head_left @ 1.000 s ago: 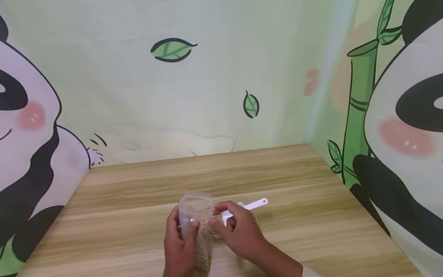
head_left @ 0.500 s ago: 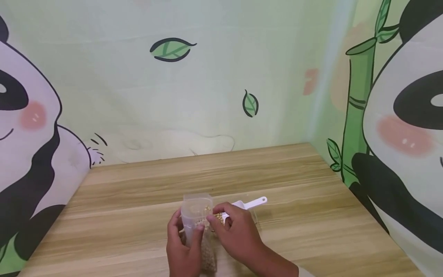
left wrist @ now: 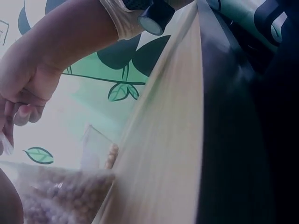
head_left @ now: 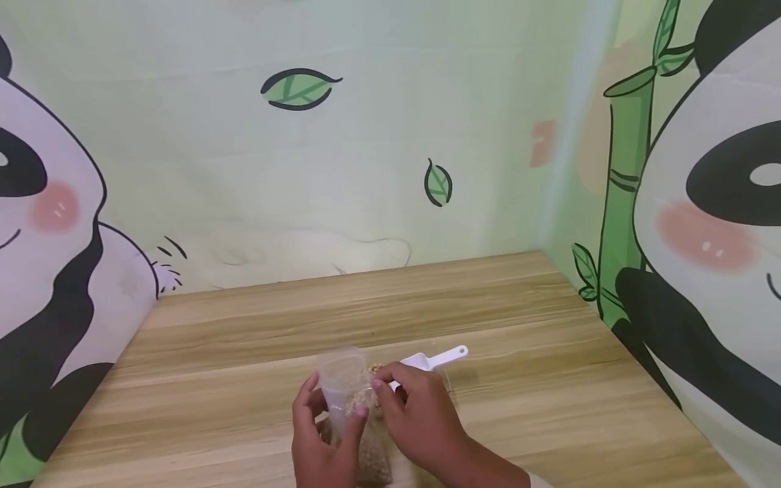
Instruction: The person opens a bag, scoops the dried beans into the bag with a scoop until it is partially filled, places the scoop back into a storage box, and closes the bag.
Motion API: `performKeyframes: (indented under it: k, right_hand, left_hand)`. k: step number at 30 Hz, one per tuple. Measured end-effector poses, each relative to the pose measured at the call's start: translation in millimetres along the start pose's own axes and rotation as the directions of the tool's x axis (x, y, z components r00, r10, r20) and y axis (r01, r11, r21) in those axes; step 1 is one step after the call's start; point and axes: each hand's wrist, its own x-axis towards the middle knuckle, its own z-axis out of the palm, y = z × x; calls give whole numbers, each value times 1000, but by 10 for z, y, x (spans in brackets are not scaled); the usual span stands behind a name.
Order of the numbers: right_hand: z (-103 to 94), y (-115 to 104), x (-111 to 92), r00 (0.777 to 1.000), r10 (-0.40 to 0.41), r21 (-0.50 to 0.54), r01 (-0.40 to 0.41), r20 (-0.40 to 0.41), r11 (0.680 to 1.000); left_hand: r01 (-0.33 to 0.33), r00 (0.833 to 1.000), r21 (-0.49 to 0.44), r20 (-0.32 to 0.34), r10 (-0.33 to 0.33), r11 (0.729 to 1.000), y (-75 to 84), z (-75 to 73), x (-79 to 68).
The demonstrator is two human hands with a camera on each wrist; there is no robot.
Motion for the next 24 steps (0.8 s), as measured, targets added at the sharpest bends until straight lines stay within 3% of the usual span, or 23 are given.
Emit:
performKeyframes:
  k: [4,8,11,14,16,18,24]
  right_hand:
    - [-42,5,-20,1000,30,39,-31,7,999]
    - [-87,36,-32,1000,2,37,-2,-1,999]
    - [-114,57,-36,1000,-24,36,25,-3,999]
    - [-139,74,-41,999,-33,56,34,-2,998]
    - [-159,87,-44,999,-46,73,47,-6,996]
    - [-179,100,-46,998,-55,86,56,-12,995]
    - [-219,124,-56,995,-93,96,95,-22,991]
  left_hand:
    - [-12,1000,12,19,12,1000,-15,-34,-23]
    - [-10,998,-63,57,14,998,-41,-100,-5]
    - [95,987,-161,146,-71,982,-64,-186,85]
    - [239,950,-225,255,-179,945,-86,-280,225]
    - [294,926,-242,311,-213,925,-102,-327,323]
    - [292,921,-245,333,-203,924,-108,-355,402]
    - [203,941,-236,315,-123,950,-83,-397,527]
